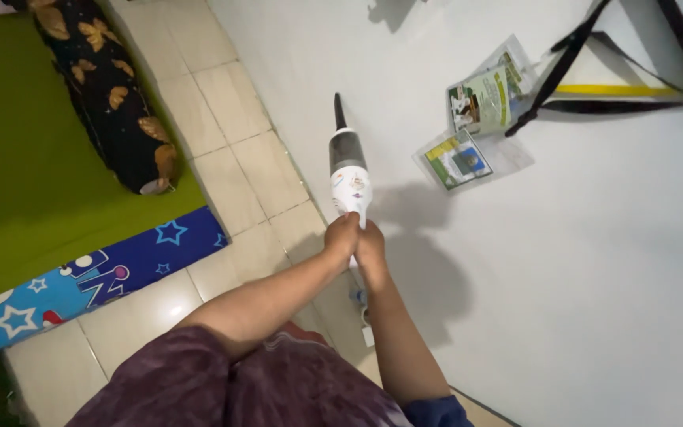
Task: Using a handheld vacuum cleaner to clean the walls and the door.
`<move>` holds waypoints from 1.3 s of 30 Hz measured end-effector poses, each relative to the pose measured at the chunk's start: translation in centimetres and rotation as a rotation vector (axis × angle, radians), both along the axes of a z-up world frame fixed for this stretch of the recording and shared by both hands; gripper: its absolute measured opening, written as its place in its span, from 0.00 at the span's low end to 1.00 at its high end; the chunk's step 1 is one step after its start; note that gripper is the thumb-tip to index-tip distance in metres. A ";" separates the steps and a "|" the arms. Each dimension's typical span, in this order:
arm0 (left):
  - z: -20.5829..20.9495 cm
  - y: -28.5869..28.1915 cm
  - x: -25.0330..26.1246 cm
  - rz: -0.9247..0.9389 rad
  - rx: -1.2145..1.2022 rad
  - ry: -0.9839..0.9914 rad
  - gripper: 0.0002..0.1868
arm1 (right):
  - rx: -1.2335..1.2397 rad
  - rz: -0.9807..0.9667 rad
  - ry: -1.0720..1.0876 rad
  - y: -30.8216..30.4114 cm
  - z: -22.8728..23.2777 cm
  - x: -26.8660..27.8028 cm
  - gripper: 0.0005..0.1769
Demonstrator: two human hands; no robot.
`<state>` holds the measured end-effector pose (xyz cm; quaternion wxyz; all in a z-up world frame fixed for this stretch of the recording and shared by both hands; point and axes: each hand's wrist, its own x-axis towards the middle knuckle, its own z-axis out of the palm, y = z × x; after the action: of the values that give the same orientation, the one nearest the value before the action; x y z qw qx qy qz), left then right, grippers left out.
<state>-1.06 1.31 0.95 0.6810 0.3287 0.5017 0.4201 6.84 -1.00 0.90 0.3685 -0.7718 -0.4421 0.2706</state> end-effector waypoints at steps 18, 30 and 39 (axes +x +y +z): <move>12.3 14.7 -8.6 -0.054 -0.038 -0.136 0.15 | 0.095 -0.081 0.285 14.7 12.0 -9.0 0.22; -0.3 20.5 -7.7 -0.004 -0.091 -0.048 0.23 | 0.042 -0.057 0.017 19.9 -1.4 -7.9 0.31; 5.8 24.1 -5.6 0.116 -0.065 -0.142 0.20 | -0.006 0.004 0.228 23.7 8.7 -6.9 0.27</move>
<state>-6.66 25.44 6.73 0.6998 0.2462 0.4835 0.4646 -0.08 22.69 9.60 0.4132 -0.7362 -0.3982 0.3587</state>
